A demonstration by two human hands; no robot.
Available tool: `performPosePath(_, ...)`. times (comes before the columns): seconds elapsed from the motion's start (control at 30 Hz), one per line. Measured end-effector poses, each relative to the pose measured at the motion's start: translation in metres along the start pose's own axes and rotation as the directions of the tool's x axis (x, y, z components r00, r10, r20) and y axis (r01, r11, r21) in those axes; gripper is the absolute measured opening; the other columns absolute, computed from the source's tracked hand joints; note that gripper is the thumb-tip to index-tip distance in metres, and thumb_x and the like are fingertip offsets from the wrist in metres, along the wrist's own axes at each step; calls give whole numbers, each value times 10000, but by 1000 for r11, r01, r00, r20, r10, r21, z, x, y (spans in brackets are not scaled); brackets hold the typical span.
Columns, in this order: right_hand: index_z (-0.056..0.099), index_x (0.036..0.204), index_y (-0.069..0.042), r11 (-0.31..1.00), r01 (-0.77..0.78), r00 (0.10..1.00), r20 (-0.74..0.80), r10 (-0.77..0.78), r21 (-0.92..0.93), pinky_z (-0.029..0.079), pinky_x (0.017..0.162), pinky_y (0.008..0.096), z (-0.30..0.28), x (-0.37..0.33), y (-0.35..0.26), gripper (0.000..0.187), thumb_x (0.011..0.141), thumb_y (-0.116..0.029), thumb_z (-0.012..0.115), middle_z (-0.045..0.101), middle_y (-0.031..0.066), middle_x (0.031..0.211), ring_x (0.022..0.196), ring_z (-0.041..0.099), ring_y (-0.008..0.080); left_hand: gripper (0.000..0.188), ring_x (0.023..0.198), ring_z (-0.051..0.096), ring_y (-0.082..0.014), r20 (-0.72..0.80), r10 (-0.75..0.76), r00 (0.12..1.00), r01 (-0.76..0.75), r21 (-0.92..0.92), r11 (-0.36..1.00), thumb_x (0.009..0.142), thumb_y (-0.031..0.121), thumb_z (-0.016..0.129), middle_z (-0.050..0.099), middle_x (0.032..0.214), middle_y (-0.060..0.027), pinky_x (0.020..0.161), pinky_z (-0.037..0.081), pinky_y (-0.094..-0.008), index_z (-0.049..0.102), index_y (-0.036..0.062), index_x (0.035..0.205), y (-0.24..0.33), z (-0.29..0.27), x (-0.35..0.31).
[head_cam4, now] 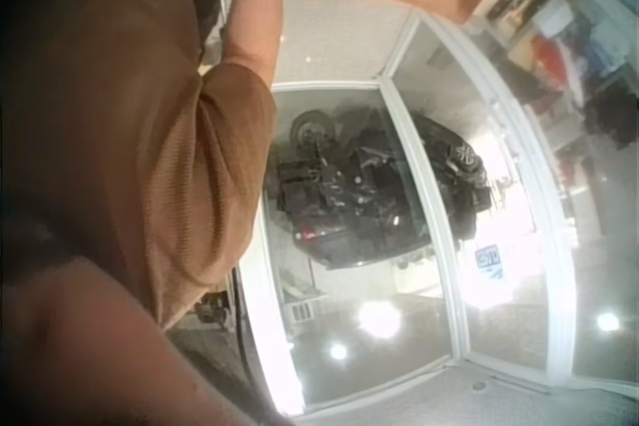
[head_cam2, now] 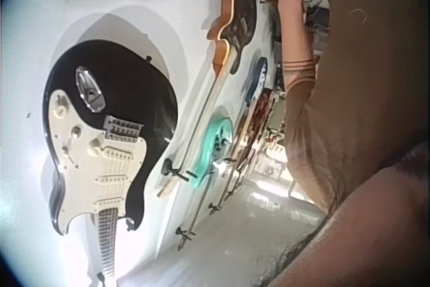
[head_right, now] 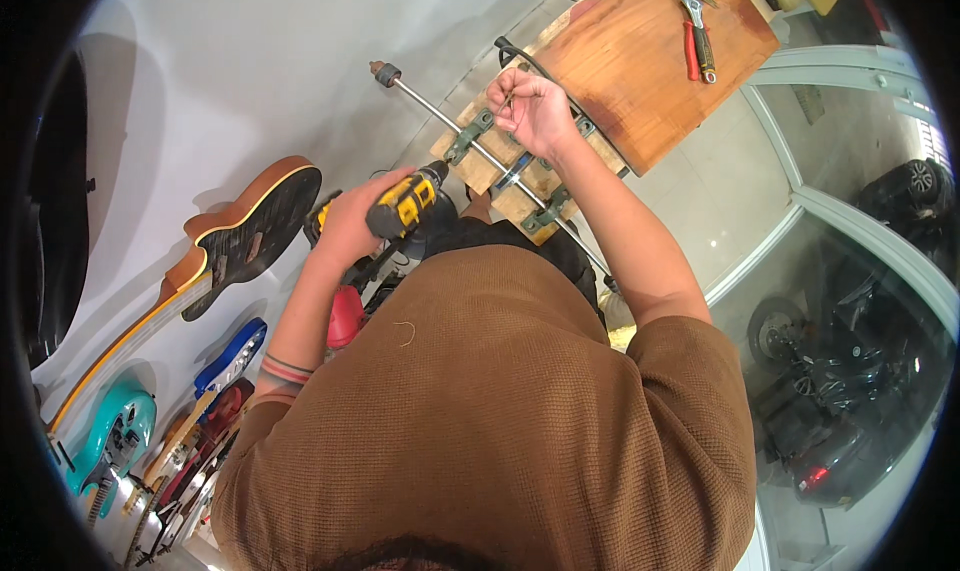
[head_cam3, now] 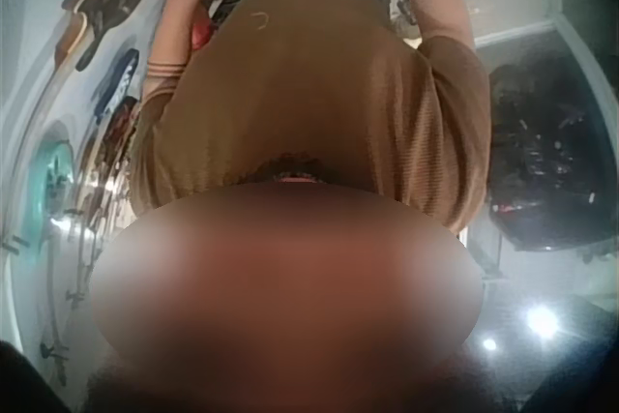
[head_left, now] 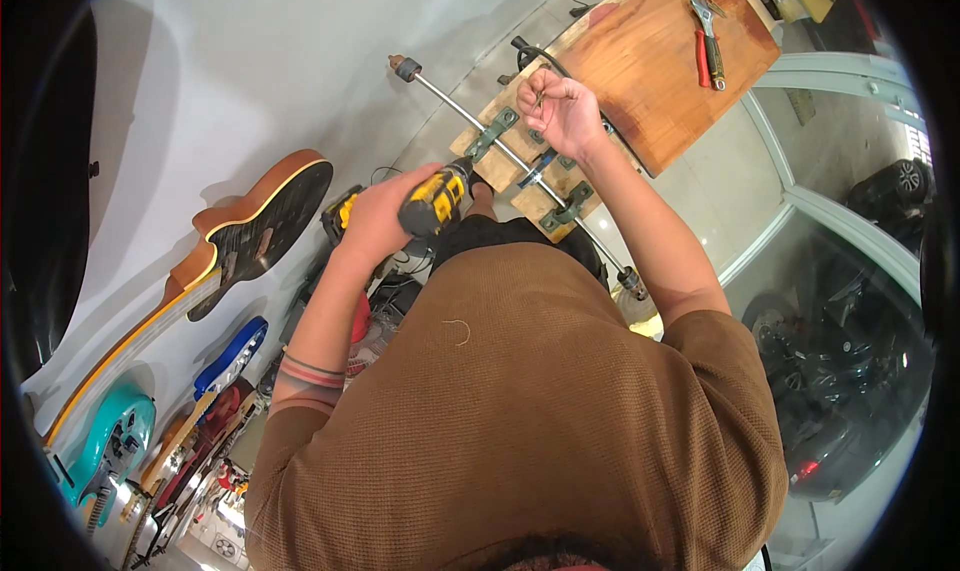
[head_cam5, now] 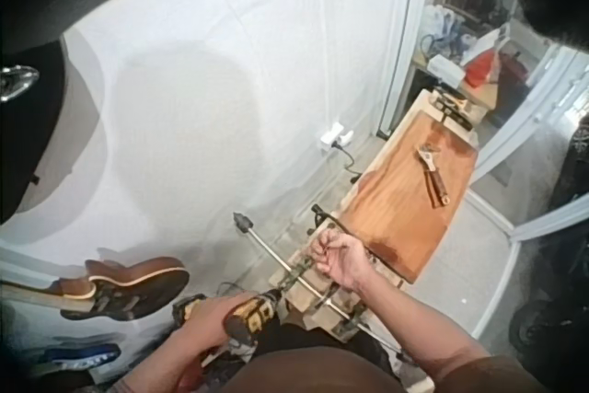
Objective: The person unfastens and removes screws from bearing blocks mounted on a wooden board using a power drill, then detaches and rearranges the metal shaft and components by hand.
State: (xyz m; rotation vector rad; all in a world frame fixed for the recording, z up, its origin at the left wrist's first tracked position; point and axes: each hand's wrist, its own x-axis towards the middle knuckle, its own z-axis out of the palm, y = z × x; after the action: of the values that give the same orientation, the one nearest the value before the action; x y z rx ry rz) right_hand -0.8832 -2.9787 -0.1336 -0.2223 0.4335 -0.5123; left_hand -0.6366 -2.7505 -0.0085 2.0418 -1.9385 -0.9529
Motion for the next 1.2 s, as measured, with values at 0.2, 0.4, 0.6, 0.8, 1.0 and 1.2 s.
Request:
performPosePath(0.2,509,909,-137,972,-211,968,-158,194,-103,299,516,267,4,12,15,284,1067,-340,630,406,-23,731,637,392,116,679,1194,730,-405,-25,-61,998,59,-82,995,869,104,797,770,1292,-163,983,588,-459,639,222,1519,2,1,-3)
performPosePath(0.4,761,1161,-32,-266,-264,959,-282,34,-927,589,986,486,42,19,33,470,1061,-484,681,820,182,1126,1101,789,356,781,1241,708,-432,-9,-220,975,193,-445,874,859,41,783,751,1349,-172,1015,575,-446,554,215,1586,-3,28,-13)
performPosePath(0.6,801,1195,-83,-743,-139,961,-269,57,-654,625,930,473,50,25,41,575,1077,-607,595,822,140,1169,1117,793,333,761,1229,707,-444,3,-250,968,234,-366,901,872,58,792,769,1295,-168,989,576,-460,555,214,1579,9,19,-7)
performPosePath(0.8,811,1224,-102,-770,-12,959,-226,173,-638,630,904,470,47,28,38,575,1098,-600,552,823,129,1180,1104,797,326,769,1219,708,-438,26,-240,971,233,-352,907,857,60,807,765,1303,-169,969,578,-462,563,216,1570,3,21,-6)
performPosePath(1.0,805,1232,-81,-765,-23,956,-237,170,-643,625,922,464,44,30,41,581,1109,-584,542,823,131,1192,1104,795,334,749,1212,714,-423,102,-205,973,213,-82,974,861,148,825,763,1314,-170,954,587,-483,573,227,1561,12,10,1)
performPosePath(1.2,779,1254,-54,-755,-28,958,-233,166,-655,622,930,466,42,30,41,604,1117,-586,529,823,141,1198,1111,793,338,740,1189,726,-406,119,-207,971,223,-147,964,866,176,828,762,1338,-135,935,591,-491,577,232,1560,4,4,5)
